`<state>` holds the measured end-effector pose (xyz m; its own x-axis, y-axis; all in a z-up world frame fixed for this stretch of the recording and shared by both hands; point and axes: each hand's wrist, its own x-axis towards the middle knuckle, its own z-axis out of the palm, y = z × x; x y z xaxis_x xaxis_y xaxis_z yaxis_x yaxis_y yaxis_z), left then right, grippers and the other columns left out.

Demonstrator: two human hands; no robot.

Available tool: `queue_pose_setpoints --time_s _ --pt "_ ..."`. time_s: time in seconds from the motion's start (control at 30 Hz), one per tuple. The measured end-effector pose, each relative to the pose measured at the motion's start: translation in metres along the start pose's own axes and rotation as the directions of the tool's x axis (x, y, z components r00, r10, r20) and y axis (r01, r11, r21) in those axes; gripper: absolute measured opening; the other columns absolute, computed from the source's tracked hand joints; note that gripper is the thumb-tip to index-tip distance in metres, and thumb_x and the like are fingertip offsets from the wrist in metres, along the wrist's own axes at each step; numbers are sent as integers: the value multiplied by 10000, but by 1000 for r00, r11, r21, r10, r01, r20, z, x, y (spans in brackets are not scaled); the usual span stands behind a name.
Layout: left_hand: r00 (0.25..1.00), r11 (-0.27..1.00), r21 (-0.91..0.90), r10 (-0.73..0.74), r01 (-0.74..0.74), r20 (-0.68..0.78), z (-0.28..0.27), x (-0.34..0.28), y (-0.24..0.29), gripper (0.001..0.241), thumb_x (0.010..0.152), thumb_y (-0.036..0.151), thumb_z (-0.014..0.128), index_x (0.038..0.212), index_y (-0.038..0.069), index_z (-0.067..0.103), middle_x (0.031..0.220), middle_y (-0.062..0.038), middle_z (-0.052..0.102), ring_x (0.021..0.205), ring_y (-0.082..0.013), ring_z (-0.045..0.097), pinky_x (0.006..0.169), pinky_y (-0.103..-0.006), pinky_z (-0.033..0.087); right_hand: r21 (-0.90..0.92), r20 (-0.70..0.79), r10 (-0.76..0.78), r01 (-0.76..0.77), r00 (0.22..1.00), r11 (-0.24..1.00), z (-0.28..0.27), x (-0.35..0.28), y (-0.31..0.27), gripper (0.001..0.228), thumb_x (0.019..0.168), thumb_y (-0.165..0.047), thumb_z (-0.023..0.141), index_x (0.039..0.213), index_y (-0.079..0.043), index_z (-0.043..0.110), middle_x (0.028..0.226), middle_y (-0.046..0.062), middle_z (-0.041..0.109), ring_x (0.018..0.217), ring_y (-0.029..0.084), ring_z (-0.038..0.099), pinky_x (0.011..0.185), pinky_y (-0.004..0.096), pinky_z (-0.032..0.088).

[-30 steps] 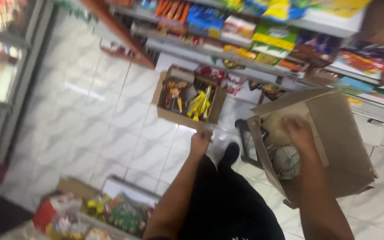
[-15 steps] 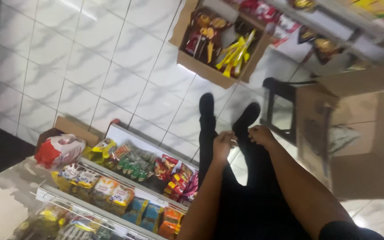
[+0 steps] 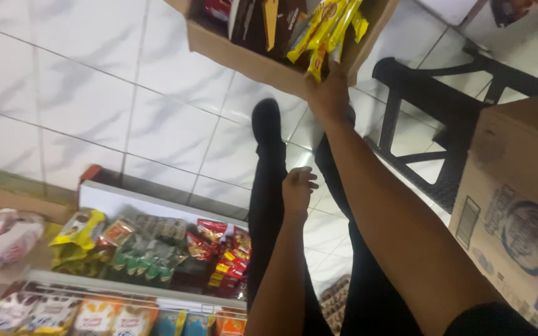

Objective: The person takes snack items from a box, wipes them with a cloth, scans them with a handheld scanner, and places them onto the store shelves.

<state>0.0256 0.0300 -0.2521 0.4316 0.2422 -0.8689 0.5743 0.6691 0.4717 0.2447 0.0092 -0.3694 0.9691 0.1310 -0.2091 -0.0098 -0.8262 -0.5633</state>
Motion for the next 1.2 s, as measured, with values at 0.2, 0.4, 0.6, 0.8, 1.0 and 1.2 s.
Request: queue_pose_setpoints --time_s 0.2,0.4,0.6,0.8,1.0,1.2 --pt "993 991 91 -104 99 50 -4 9 1 317 999 278 593 1137 7 681 892 -92 729 693 -156 685 626 -282 494 201 268 451 -507 851 838 -6 -6 -22 465 934 -391 690 1287 -98 620 1153 131 676 831 266 716 678 397 609" --pt "997 980 192 -65 55 44 -16 -16 -24 309 991 270 619 1107 -7 691 915 -106 740 720 -169 700 666 -290 535 425 303 509 -593 805 684 -80 -41 -47 360 904 -198 708 1188 -27 568 923 79 686 646 157 684 603 307 597" --pt "987 931 365 -48 -12 155 9 -66 28 392 993 362 596 1145 11 683 945 -104 752 778 -165 705 683 -287 530 392 403 438 -584 804 711 -192 -98 -68 358 931 -178 717 1194 10 564 901 121 728 689 148 715 624 288 580" --pt "884 948 317 -134 -17 448 61 -129 115 517 1116 451 573 1183 -56 653 929 -87 632 798 -158 606 666 -304 485 477 471 310 -534 826 698 -313 -204 -101 352 925 -195 666 1208 -7 577 921 127 744 772 184 745 690 325 594" --pt "870 882 448 -105 -143 483 129 -234 168 269 960 282 656 1033 24 671 851 -21 685 735 -93 638 633 -258 511 496 472 29 -293 881 818 -433 -255 -93 351 912 -246 697 1179 -22 652 949 122 754 860 197 740 768 354 576" --pt "940 756 635 -81 -159 332 157 -283 184 255 959 260 691 850 53 592 625 22 504 513 -93 438 468 -279 350 680 361 451 -561 816 471 -552 -233 61 246 957 -177 619 1004 52 697 873 174 753 749 247 729 685 381 596"
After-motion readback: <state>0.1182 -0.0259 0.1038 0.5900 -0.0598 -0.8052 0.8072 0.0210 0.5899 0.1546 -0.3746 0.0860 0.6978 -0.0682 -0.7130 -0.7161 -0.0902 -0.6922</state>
